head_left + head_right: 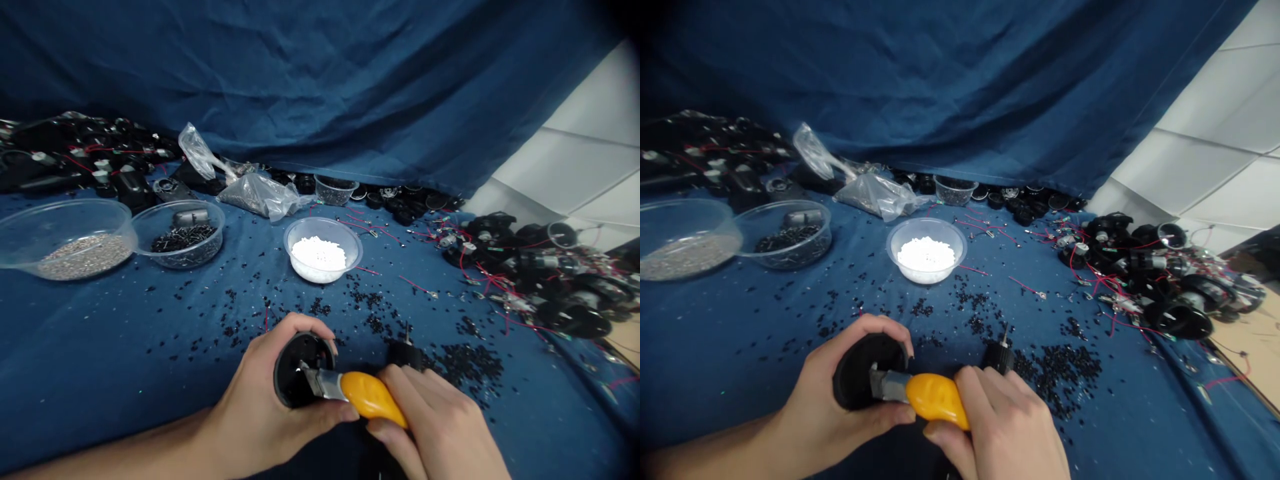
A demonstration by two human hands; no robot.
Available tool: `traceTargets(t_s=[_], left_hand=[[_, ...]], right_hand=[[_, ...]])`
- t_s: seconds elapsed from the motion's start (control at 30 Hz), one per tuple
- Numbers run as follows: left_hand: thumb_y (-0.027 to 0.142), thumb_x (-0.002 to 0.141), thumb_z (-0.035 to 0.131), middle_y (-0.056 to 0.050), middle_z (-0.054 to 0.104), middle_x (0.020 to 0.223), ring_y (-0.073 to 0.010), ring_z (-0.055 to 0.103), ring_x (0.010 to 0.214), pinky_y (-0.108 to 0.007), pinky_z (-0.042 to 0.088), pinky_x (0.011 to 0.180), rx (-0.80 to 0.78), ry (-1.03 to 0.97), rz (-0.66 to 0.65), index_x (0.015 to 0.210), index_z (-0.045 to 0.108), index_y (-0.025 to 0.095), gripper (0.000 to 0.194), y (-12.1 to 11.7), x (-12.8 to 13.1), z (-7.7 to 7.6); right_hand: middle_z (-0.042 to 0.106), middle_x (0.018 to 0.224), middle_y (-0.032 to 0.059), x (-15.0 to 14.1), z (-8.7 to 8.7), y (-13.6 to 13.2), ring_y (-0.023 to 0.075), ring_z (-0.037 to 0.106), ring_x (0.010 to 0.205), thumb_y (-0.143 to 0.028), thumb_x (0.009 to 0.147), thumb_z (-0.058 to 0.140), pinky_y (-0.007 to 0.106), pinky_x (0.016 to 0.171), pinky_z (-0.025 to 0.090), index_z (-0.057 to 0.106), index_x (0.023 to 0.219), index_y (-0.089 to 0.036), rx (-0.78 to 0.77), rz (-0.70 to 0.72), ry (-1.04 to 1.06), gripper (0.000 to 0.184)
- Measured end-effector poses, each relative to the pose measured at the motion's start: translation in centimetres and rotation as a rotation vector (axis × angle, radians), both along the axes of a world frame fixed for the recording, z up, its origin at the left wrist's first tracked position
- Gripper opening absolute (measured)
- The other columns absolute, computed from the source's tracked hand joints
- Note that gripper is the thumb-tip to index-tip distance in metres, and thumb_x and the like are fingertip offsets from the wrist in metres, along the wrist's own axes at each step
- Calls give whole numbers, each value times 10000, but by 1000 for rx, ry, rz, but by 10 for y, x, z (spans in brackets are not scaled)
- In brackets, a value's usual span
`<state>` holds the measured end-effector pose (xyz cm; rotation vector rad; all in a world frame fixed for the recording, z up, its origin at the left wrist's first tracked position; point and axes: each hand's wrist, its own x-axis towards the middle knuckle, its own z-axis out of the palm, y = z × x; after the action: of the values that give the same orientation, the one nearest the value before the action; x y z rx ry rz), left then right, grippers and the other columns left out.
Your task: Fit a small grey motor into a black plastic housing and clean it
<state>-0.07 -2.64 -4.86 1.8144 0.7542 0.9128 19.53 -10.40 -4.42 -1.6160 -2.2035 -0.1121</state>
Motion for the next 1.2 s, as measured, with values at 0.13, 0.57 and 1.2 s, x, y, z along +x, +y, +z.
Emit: traceTargets(t_s=[0.13, 0.57, 1.2], left_hand=[[193, 677, 824, 67, 618, 899, -130, 592, 799, -228, 477, 701, -11, 10, 8, 1029, 535, 290, 466, 2, 2, 1], [270, 700, 808, 64, 619, 901, -130, 608, 782, -239, 485, 699, 16, 85, -48, 1049, 495, 287, 469, 1, -1, 1], [327, 616, 875, 54, 602, 963, -166, 622, 854, -302, 484, 762, 118, 31, -12, 1076, 484, 324, 604, 0, -4, -8]], right_hand=[[557, 578, -1, 0, 0, -1, 162, 544, 444, -528, 1025, 253, 254, 388, 397, 479, 704, -221, 25, -14, -5, 499], [553, 571, -9, 1, 2, 1, 153, 537, 437, -508, 1032, 251, 250, 395, 391, 468, 706, -221, 32, 13, 0, 485], [529, 557, -9, 5, 3, 6, 137, 508, 446, -515, 1032, 232, 253, 421, 357, 460, 664, -211, -14, 116, 57, 528]])
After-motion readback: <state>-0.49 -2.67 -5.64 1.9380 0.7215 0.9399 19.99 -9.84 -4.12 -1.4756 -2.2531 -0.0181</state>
